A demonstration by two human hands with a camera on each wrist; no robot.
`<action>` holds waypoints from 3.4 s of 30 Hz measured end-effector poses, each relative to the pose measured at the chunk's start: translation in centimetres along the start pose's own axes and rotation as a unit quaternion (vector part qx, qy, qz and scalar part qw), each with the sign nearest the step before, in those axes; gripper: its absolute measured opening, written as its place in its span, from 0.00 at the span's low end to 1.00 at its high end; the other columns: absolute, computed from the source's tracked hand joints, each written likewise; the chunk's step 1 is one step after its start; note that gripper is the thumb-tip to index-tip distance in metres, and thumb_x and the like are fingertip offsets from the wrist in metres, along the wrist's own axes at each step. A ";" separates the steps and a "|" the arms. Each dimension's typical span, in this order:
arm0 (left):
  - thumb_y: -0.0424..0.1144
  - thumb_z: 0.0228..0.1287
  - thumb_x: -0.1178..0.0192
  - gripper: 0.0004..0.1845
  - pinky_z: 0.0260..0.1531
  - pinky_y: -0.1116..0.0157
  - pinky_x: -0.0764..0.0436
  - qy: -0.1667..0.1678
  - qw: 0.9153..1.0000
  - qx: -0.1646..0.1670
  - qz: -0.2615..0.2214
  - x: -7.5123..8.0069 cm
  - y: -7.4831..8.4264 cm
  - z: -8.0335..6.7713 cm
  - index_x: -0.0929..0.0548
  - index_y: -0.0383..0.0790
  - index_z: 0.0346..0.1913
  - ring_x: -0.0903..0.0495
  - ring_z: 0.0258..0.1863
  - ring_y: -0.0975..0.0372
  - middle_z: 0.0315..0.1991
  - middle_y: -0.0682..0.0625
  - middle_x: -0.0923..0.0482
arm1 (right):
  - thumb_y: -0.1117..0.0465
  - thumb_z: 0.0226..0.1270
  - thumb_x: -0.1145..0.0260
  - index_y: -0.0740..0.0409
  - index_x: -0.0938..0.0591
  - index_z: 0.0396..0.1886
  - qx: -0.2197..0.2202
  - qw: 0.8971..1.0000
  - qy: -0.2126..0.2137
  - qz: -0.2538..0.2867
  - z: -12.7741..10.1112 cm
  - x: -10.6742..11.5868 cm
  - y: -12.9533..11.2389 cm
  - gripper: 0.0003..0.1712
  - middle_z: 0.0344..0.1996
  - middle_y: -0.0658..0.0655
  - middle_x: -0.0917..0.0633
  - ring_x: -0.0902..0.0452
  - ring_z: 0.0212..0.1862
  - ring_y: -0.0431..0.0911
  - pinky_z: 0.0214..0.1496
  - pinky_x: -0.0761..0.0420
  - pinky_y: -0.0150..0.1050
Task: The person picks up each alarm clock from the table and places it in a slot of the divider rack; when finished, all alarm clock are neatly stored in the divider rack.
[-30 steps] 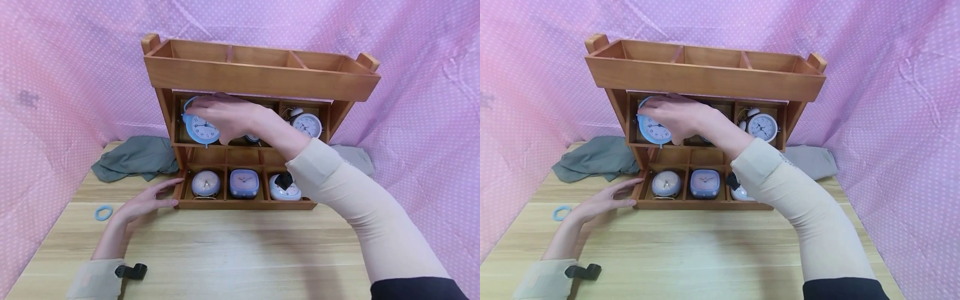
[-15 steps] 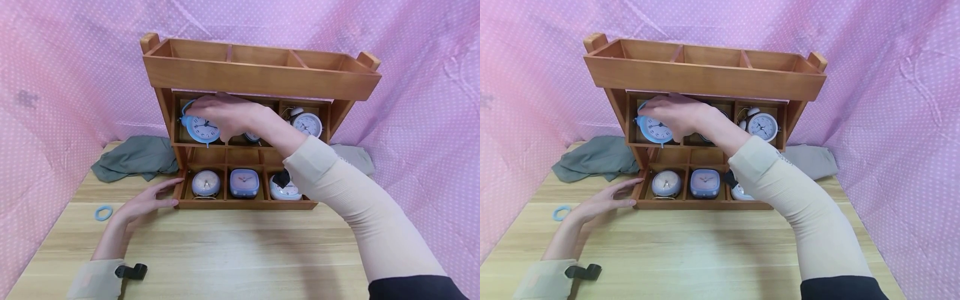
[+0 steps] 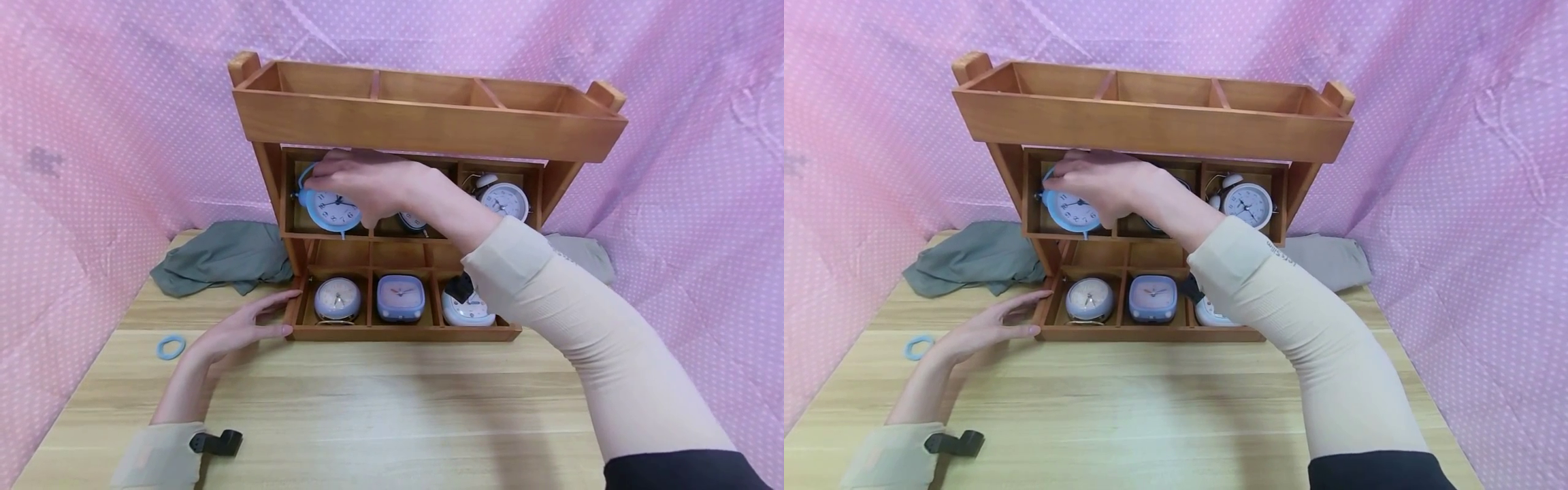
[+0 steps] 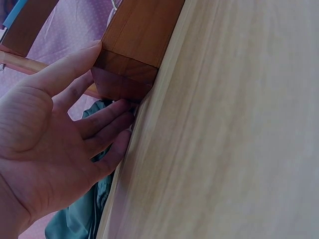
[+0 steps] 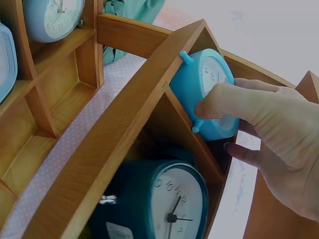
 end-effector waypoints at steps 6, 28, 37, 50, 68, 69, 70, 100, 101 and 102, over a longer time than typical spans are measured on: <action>0.49 0.72 0.36 0.37 0.75 0.33 0.42 0.001 1.000 0.000 0.001 0.0 0.2 0.0 0.38 0.55 0.80 0.47 0.81 0.37 0.82 0.40 0.46 | 0.64 0.49 0.18 0.52 0.36 0.80 0.001 1.000 -0.011 -0.003 0.1 0.2 0.0 0.58 0.76 0.56 0.31 0.41 0.79 0.54 0.82 0.37 0.46; 0.48 0.73 0.36 0.37 0.74 0.33 0.42 0.004 1.000 -0.004 0.002 0.1 0.3 -0.1 0.38 0.54 0.80 0.46 0.80 0.36 0.82 0.39 0.45 | 0.60 0.56 0.23 0.49 0.35 0.80 -0.034 0.999 -0.017 -0.020 0.3 -0.4 0.2 0.51 0.75 0.55 0.31 0.39 0.76 0.53 0.79 0.34 0.49; 0.48 0.72 0.36 0.37 0.75 0.33 0.42 0.004 1.000 -0.009 0.003 0.0 0.1 0.1 0.37 0.55 0.80 0.45 0.80 0.37 0.82 0.40 0.44 | 0.63 0.55 0.23 0.48 0.33 0.78 -0.021 1.000 0.007 -0.020 0.4 -0.2 0.1 0.50 0.74 0.55 0.29 0.38 0.76 0.54 0.79 0.34 0.49; 0.48 0.73 0.36 0.37 0.75 0.34 0.42 0.002 1.000 -0.002 -0.001 -0.2 0.0 0.0 0.38 0.55 0.80 0.46 0.80 0.37 0.82 0.40 0.45 | 0.74 0.62 0.30 0.47 0.28 0.76 -0.001 0.999 0.023 -0.041 1.1 -0.1 -0.7 0.42 0.73 0.54 0.26 0.38 0.75 0.54 0.80 0.35 0.50; 0.49 0.72 0.36 0.37 0.75 0.34 0.42 0.003 1.000 0.001 0.001 -0.1 -0.1 0.0 0.38 0.54 0.80 0.45 0.80 0.37 0.82 0.39 0.44 | 0.76 0.68 0.36 0.44 0.35 0.80 -0.021 1.000 0.010 -0.019 0.8 -0.7 -0.3 0.45 0.79 0.52 0.33 0.44 0.81 0.53 0.82 0.36 0.51; 0.49 0.72 0.36 0.37 0.75 0.34 0.42 0.003 1.000 0.001 0.002 -0.1 -0.1 0.1 0.38 0.55 0.80 0.45 0.80 0.37 0.82 0.39 0.44 | 0.75 0.66 0.34 0.44 0.35 0.80 -0.022 1.000 0.011 -0.014 0.6 -0.7 -0.2 0.46 0.79 0.52 0.34 0.45 0.81 0.53 0.82 0.36 0.50; 0.49 0.72 0.36 0.37 0.75 0.34 0.42 0.003 1.000 0.000 0.001 -0.1 -0.1 0.1 0.38 0.55 0.80 0.45 0.80 0.37 0.82 0.39 0.44 | 0.75 0.65 0.33 0.45 0.36 0.81 -0.022 1.000 0.013 -0.009 0.5 -0.6 -0.2 0.47 0.79 0.52 0.34 0.45 0.82 0.52 0.82 0.35 0.49; 0.49 0.73 0.36 0.36 0.75 0.34 0.41 0.005 1.000 -0.014 0.014 0.2 0.3 0.3 0.37 0.56 0.79 0.44 0.80 0.37 0.82 0.42 0.44 | 0.60 0.72 0.31 0.55 0.32 0.78 -0.065 0.964 0.249 0.073 -10.5 -1.2 1.9 0.37 0.77 0.60 0.31 0.38 0.80 0.55 0.80 0.34 0.54; 0.49 0.73 0.36 0.36 0.75 0.35 0.40 0.005 1.000 -0.016 0.018 0.3 0.3 0.3 0.37 0.56 0.79 0.43 0.79 0.37 0.82 0.41 0.43 | 0.60 0.71 0.30 0.55 0.31 0.78 -0.067 0.962 0.255 0.078 -11.0 -1.5 1.8 0.37 0.77 0.60 0.30 0.39 0.80 0.55 0.80 0.35 0.55; 0.49 0.72 0.36 0.36 0.75 0.34 0.39 0.007 1.000 -0.016 0.023 0.4 0.3 0.2 0.37 0.55 0.79 0.42 0.79 0.36 0.81 0.41 0.43 | 0.60 0.71 0.29 0.56 0.31 0.77 -0.064 0.959 0.264 0.084 -11.5 -1.9 1.7 0.37 0.76 0.60 0.29 0.38 0.80 0.56 0.80 0.34 0.55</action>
Point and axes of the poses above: each hand's wrist, its own z-axis towards the middle knuckle, its own x-axis out of the back of the hand, y = z × x, the point moved 9 cm from there along z, towards the middle knuckle
